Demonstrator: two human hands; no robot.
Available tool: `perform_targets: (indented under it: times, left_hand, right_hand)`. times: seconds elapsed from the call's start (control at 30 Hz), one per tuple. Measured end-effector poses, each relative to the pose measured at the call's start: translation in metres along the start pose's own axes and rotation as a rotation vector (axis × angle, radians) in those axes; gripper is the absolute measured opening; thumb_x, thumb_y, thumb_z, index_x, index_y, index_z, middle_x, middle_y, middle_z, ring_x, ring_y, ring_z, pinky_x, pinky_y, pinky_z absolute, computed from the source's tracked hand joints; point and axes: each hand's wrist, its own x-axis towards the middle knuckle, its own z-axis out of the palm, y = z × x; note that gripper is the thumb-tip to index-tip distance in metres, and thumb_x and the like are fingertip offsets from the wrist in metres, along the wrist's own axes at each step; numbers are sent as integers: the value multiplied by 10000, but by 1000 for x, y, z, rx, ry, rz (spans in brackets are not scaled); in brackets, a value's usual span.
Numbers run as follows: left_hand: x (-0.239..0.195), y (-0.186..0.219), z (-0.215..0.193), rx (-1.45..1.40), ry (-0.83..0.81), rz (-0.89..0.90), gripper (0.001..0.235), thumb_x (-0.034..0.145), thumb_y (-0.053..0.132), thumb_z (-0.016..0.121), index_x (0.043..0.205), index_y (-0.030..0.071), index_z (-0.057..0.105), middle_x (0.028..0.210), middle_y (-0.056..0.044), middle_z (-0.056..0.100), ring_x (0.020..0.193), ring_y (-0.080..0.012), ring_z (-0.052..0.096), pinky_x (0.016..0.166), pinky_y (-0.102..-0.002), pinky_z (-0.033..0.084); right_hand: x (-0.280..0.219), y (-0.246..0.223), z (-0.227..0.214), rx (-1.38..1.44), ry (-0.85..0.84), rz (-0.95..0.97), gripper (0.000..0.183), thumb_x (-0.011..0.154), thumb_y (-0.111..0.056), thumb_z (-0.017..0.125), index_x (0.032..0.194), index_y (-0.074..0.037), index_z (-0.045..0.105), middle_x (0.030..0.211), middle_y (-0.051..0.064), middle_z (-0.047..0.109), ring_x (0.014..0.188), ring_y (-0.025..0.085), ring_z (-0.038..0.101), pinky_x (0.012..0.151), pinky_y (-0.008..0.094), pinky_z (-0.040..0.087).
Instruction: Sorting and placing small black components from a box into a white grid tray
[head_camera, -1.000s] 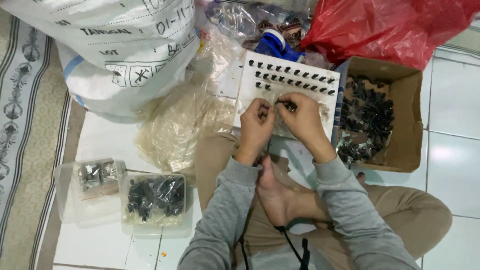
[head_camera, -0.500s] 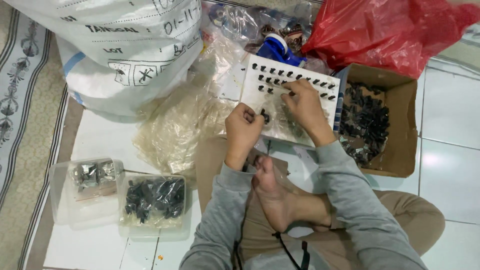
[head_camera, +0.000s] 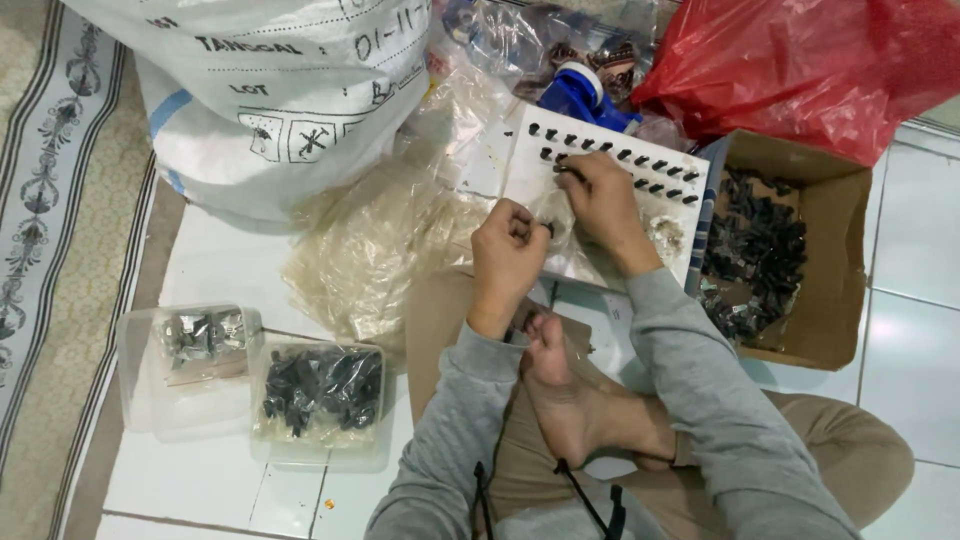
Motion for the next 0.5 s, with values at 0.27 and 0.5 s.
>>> perform_targets:
  times: [0.27, 0.5]
  left_hand:
    - [-7, -4, 22, -18, -31, 116, 51, 857, 122, 633, 890, 83, 629, 601, -76, 657, 515, -169, 590, 513, -295, 475]
    - [-11, -9, 33, -14, -110, 253, 62, 898, 130, 648, 933, 80, 647, 624, -101, 674, 547, -198, 612, 530, -332, 491]
  right_hand:
    - [-36, -75, -62, 392, 137, 328, 182, 920, -32, 788, 1101, -26, 769, 909, 142, 736, 865, 184, 699, 700, 296, 574]
    - [-48, -66, -40, -88, -26, 277, 187, 922, -190, 756, 1088, -118, 803, 949, 141, 762, 924, 380, 739, 758, 473, 595]
